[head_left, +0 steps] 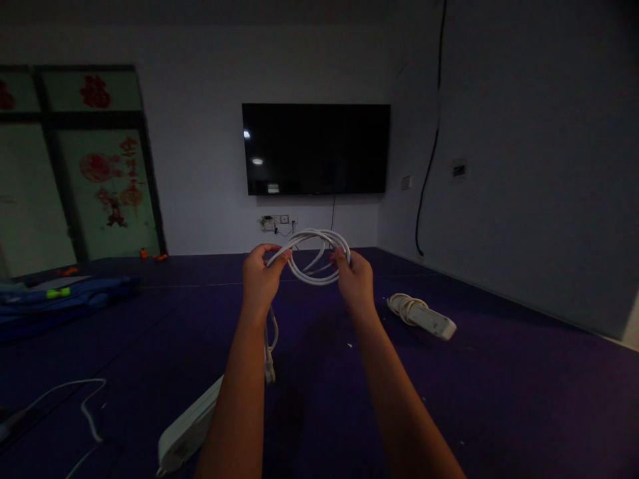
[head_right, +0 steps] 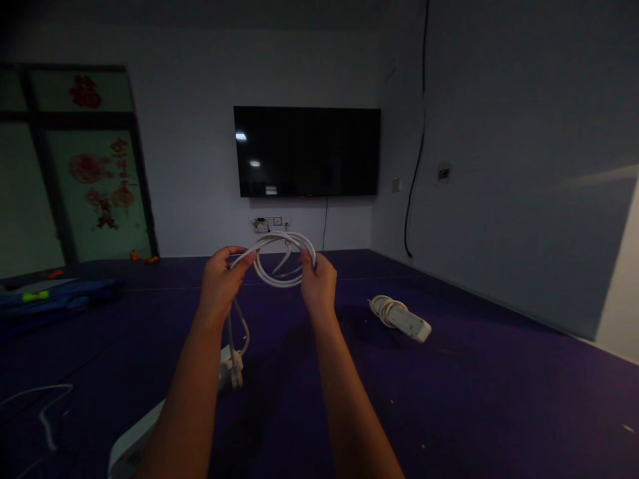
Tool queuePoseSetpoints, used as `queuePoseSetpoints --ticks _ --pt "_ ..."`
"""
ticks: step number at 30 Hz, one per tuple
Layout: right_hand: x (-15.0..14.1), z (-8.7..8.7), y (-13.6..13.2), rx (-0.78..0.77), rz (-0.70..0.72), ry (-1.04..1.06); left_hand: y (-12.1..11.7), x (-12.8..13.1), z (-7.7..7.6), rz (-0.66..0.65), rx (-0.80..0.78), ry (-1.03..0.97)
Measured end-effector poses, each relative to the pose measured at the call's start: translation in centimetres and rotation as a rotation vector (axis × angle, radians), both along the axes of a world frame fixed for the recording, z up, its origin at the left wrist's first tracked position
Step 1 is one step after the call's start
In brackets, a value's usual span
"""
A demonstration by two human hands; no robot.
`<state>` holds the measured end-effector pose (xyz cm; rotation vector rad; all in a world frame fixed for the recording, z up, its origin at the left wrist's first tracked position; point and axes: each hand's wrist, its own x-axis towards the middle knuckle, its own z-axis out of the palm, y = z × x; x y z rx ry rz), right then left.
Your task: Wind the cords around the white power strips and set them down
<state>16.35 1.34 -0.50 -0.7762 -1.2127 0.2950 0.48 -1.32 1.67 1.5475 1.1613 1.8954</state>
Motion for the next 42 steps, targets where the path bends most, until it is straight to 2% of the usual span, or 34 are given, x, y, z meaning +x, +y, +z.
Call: queuePoseSetpoints --ticks 5,11,15,19,22,25,28,31,34,36,38,40,42 --pt "-0.7 0.2 0.0 -0.104 0.39 0.287 0.5 -0.1 -0.3 0.056 0.069 0.007" --pt "-1.0 0.8 -0.6 -0.119 0.576 0.588 1.4 -0.4 -0.7 0.071 0.062 0.055" --pt "-0.4 1.6 -1.0 -0.143 0.777 0.774 1.8 -0.1 -1.1 -0.029 0.047 0.079" --pt "0.3 1.9 -1.1 -0.23 1.016 0.841 2.0 0.1 -1.5 -0.061 0.0 0.075" --pt "0.5 1.6 -1.0 -0.225 1.052 0.798 1.9 0.0 -1.3 0.028 0.018 0.039" --pt "0.5 1.2 -0.9 -0.209 0.97 0.677 1.4 -0.4 -0.9 0.118 0.061 0.034" --pt "1.2 1.0 -1.0 -0.159 0.767 0.487 0.2 -1.0 -0.2 0.144 0.062 0.111" --pt "2.9 1.3 -1.4 -0.09 0.413 0.205 -1.3 -1.7 0.3 0.157 0.029 0.262" --pt "4.8 1.7 -1.9 0.06 0.015 -0.194 -2.4 -2.3 0.8 0.135 0.007 0.411" --pt "5.7 1.9 -2.3 0.132 -0.171 -0.438 -2.9 -2.5 1.0 0.148 0.007 0.462" --pt "6.0 1.9 -2.5 0.097 -0.357 -0.605 -3.2 -2.6 1.1 0.178 0.028 0.483" --pt "5.8 1.7 -2.6 0.006 -0.544 -0.687 -3.5 -2.6 1.2 0.207 0.073 0.48" --pt "5.4 1.6 -2.6 -0.042 -0.637 -0.712 -3.7 -2.7 1.4 0.238 0.131 0.459"
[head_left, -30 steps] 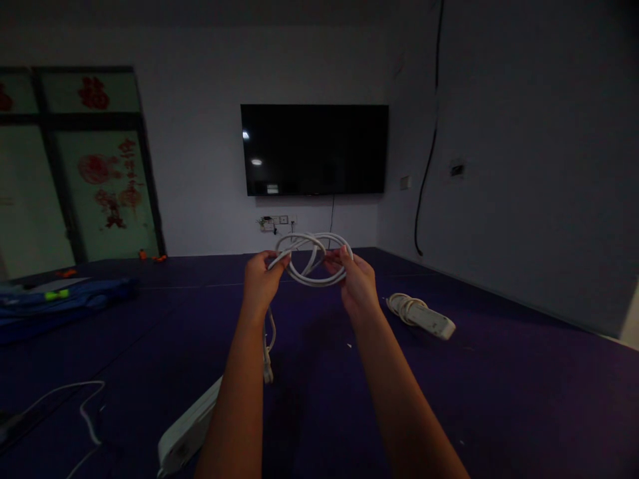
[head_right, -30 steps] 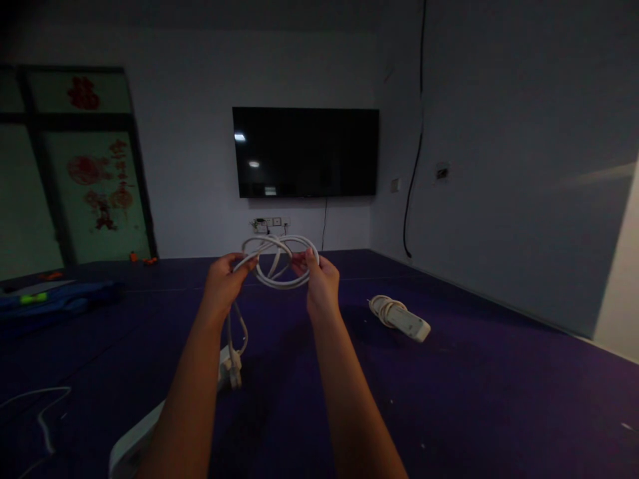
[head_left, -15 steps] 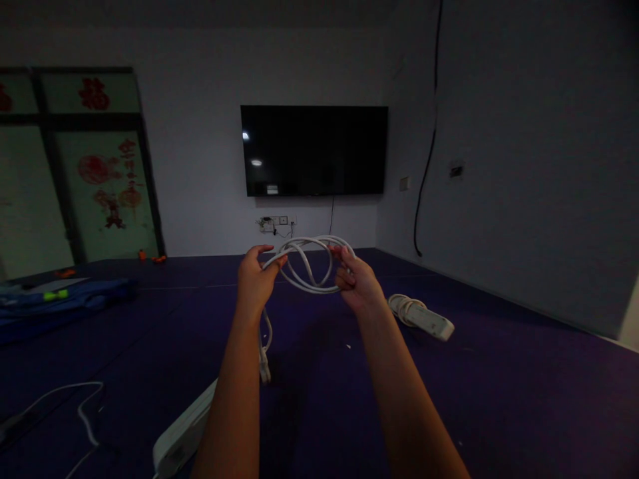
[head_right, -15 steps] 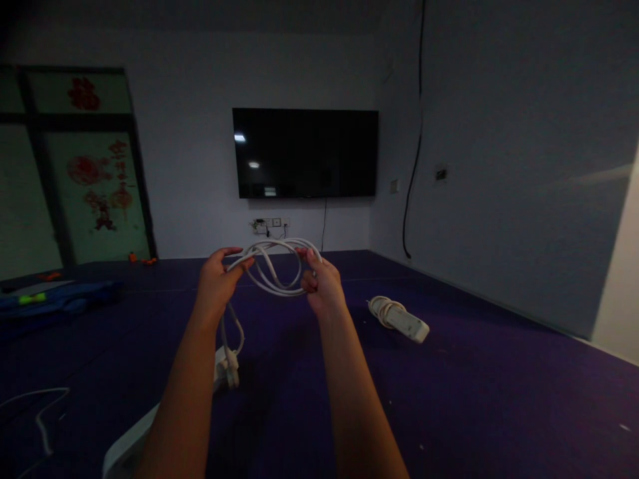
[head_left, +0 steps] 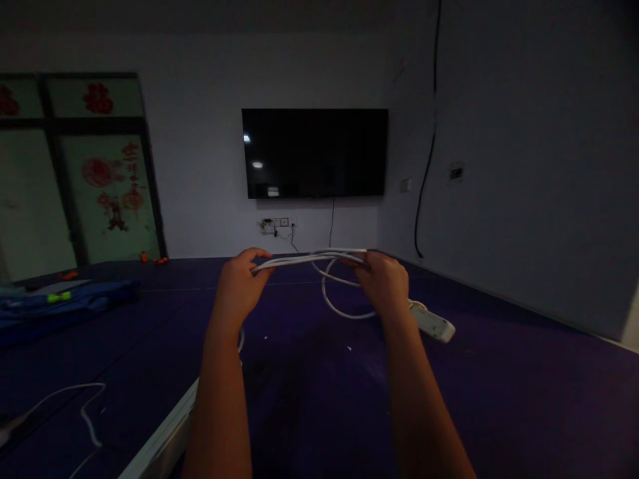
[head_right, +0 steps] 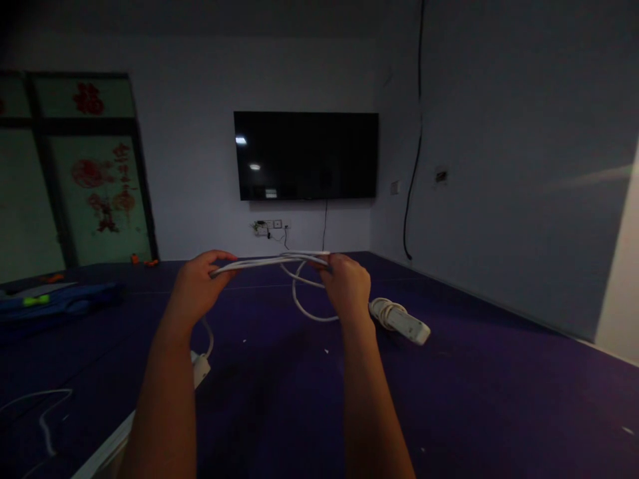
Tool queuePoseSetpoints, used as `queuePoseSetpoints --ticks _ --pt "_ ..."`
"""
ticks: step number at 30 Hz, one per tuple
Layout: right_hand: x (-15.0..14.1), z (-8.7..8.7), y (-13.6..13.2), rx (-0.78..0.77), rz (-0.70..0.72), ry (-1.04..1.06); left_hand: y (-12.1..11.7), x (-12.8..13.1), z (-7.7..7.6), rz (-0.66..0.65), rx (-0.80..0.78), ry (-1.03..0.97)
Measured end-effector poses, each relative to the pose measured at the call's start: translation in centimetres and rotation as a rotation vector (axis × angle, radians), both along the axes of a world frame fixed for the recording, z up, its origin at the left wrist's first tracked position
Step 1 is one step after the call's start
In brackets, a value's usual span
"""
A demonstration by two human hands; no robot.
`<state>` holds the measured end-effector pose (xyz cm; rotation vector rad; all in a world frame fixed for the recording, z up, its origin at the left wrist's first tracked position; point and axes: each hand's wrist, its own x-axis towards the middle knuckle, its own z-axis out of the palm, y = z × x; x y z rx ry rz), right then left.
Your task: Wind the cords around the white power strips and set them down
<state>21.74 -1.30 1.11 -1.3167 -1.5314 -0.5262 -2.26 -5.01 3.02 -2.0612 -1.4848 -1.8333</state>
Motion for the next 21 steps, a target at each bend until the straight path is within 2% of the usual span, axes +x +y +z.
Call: queuePoseSetpoints --ticks 1,3,6,8,10,15,18,21 --pt "-0.2 0.0 0.0 -0.015 0.005 -0.003 -0.1 -0.1 0.0 0.013 0.033 -0.013" --pt "-0.4 0.0 0.1 -0.08 0.124 0.018 -0.2 -0.4 0.1 0.047 0.087 -0.04" --pt "-0.3 0.1 0.0 -0.168 0.458 0.151 -0.3 -0.9 0.2 0.079 0.11 -0.065" --pt "-0.2 0.2 -0.2 -0.147 0.657 0.307 -0.3 -1.1 0.1 0.064 0.093 -0.07" --pt "-0.1 0.4 -0.5 -0.102 0.783 0.481 0.0 -0.9 0.1 0.022 0.067 -0.068" --pt "-0.6 0.6 -0.4 0.079 0.952 0.841 0.8 0.2 -0.2 -0.115 -0.046 -0.059" --pt "-1.2 0.8 -0.2 0.179 0.972 0.959 1.3 0.7 -0.6 -0.257 -0.252 -0.008" --pt "-1.7 0.8 0.0 0.243 0.9 1.021 2.4 0.8 -1.6 -0.427 -0.511 0.089"
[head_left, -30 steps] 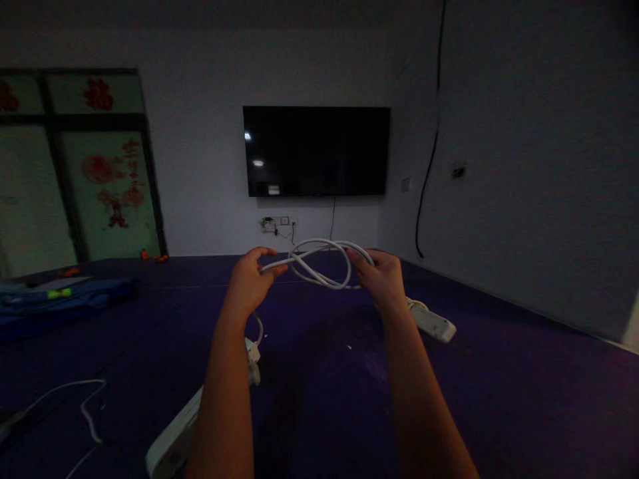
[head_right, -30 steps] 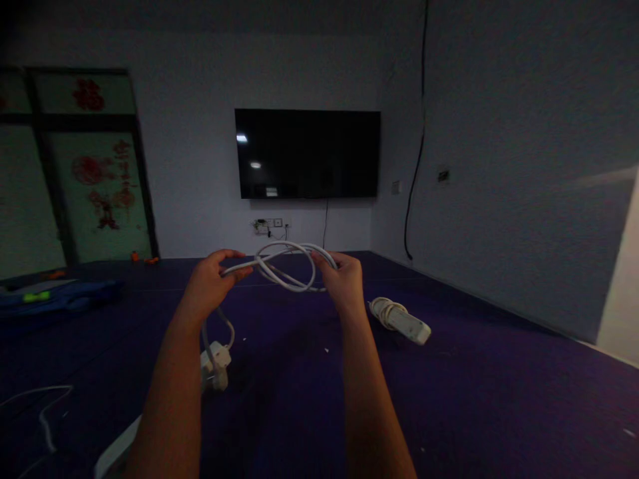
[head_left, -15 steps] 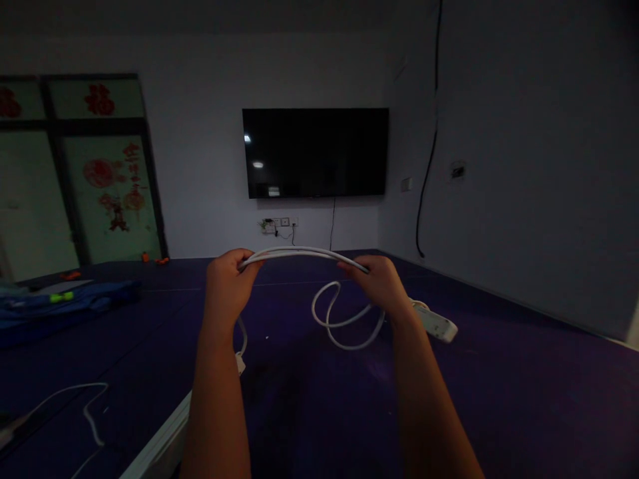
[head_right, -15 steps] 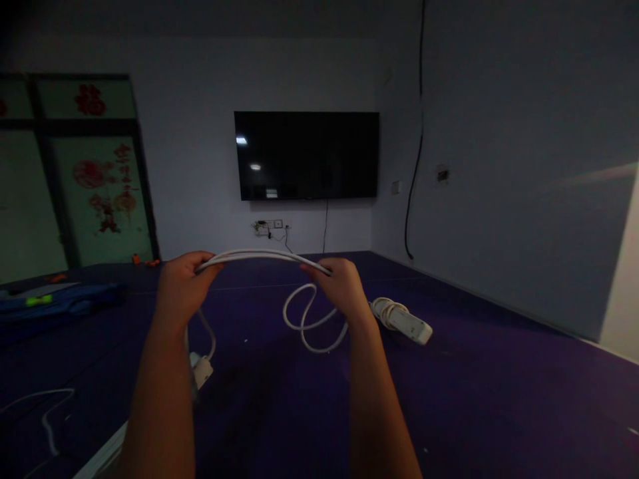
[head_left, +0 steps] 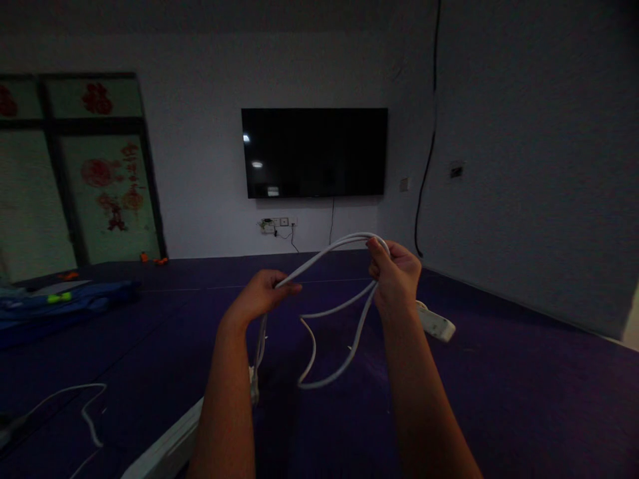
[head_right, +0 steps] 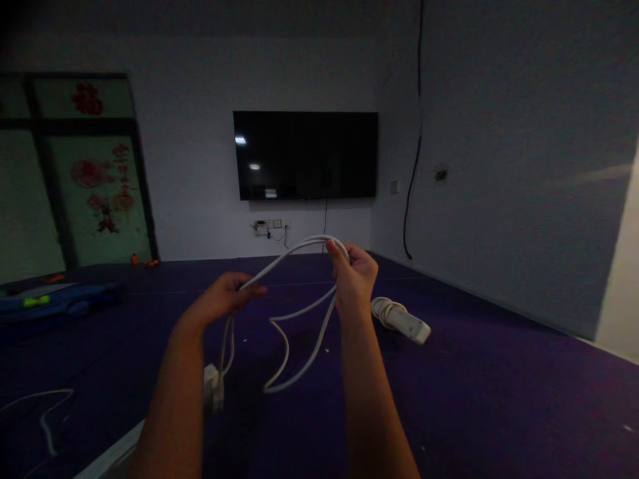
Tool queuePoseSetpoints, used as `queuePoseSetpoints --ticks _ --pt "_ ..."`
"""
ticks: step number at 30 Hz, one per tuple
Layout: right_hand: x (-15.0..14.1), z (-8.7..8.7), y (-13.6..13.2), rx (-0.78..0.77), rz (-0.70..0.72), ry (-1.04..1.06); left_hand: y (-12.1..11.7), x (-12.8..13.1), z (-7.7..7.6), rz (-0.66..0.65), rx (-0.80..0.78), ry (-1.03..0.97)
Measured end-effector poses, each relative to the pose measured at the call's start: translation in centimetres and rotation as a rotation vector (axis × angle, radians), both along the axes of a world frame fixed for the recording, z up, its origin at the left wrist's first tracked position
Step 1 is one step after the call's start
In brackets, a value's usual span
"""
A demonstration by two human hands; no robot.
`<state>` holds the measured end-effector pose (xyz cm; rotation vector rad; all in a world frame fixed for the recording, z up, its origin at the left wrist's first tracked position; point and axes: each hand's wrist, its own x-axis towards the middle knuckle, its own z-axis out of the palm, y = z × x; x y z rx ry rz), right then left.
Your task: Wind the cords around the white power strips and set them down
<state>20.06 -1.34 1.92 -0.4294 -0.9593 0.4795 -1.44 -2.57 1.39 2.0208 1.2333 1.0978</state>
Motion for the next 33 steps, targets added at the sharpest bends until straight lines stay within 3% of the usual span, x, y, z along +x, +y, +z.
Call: queuePoseSetpoints --ticks 6,9,14,19,22,27,30,33 --pt "0.6 -0.3 0.5 -0.029 -0.274 0.119 3.0 -0.2 -3.1 -0.26 -0.247 0.067" --pt "1.7 -0.4 0.5 -0.072 -0.484 0.112 3.2 -0.7 -3.4 -0.386 -0.334 -0.075" --pt "2.8 -0.6 0.2 -0.146 -0.847 -0.103 1.4 -1.4 -1.2 -0.572 -0.316 -0.515" --pt "2.0 -1.5 0.6 -0.241 -0.999 -0.501 -1.3 -1.2 1.3 -0.551 -0.219 -0.928" --pt "0.7 -1.8 0.9 -0.365 -0.97 -0.831 -2.2 -0.9 2.1 -0.447 -0.09 -1.097" --pt "-2.4 -1.6 0.9 -0.464 -0.704 -1.346 -1.7 -0.3 2.3 -0.239 0.188 -1.181" --pt "-4.1 -1.6 0.5 -0.423 -0.589 -1.502 -1.2 0.3 2.0 -0.136 0.32 -1.106" --pt "-5.1 -1.6 0.0 -0.331 -0.486 -1.509 -1.1 1.1 1.6 -0.1 0.389 -0.958"
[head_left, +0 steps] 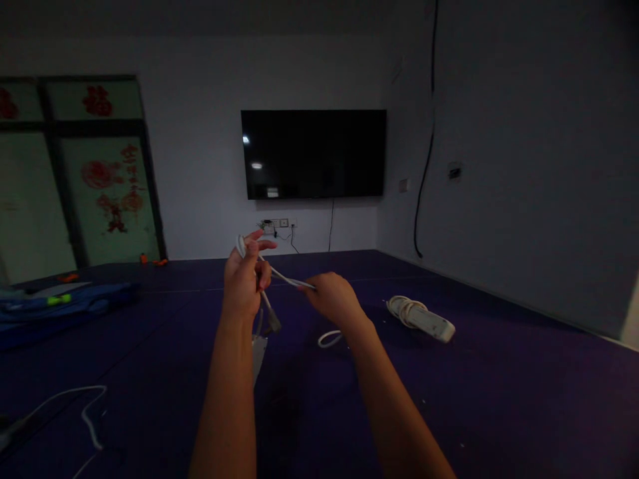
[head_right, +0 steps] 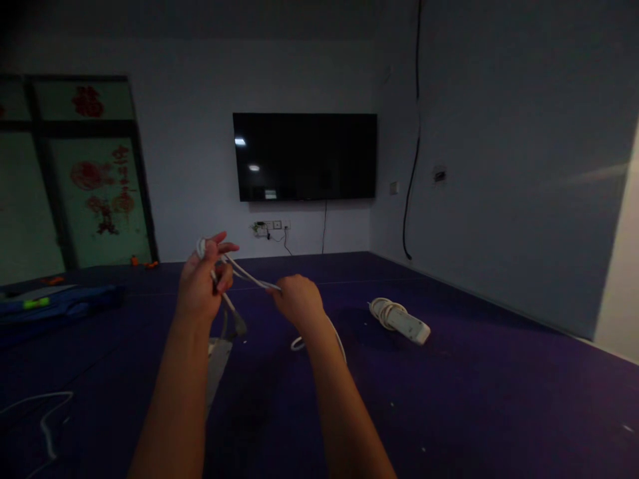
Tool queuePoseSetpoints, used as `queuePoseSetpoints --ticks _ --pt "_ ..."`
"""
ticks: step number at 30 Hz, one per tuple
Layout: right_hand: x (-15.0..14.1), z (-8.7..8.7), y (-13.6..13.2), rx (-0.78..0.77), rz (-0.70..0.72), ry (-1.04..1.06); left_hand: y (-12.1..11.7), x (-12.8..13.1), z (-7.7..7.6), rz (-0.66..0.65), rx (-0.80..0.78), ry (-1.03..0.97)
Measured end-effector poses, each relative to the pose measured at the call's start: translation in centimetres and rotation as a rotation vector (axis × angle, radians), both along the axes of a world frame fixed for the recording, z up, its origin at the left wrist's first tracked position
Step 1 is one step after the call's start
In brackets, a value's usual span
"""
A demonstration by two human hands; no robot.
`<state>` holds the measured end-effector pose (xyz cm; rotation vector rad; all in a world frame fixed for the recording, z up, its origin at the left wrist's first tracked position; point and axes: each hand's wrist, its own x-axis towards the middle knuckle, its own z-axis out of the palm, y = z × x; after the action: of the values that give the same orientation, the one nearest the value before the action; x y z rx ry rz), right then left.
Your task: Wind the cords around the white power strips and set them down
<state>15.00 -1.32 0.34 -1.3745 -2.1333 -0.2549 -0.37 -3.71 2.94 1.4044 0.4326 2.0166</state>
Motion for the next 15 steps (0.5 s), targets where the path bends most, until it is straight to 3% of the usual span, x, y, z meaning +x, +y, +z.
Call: queuePoseSetpoints --ticks 7,11,15 --pt "0.3 0.3 0.0 0.09 0.445 0.532 -0.1 1.9 -0.6 0.081 0.009 0.377" --pt "0.5 0.4 0.8 -0.017 0.537 0.967 0.2 2.9 -0.8 0.154 0.048 0.528" --pt "0.8 0.6 1.2 -0.076 0.622 1.311 0.2 3.4 -1.0 0.214 -0.084 0.664"
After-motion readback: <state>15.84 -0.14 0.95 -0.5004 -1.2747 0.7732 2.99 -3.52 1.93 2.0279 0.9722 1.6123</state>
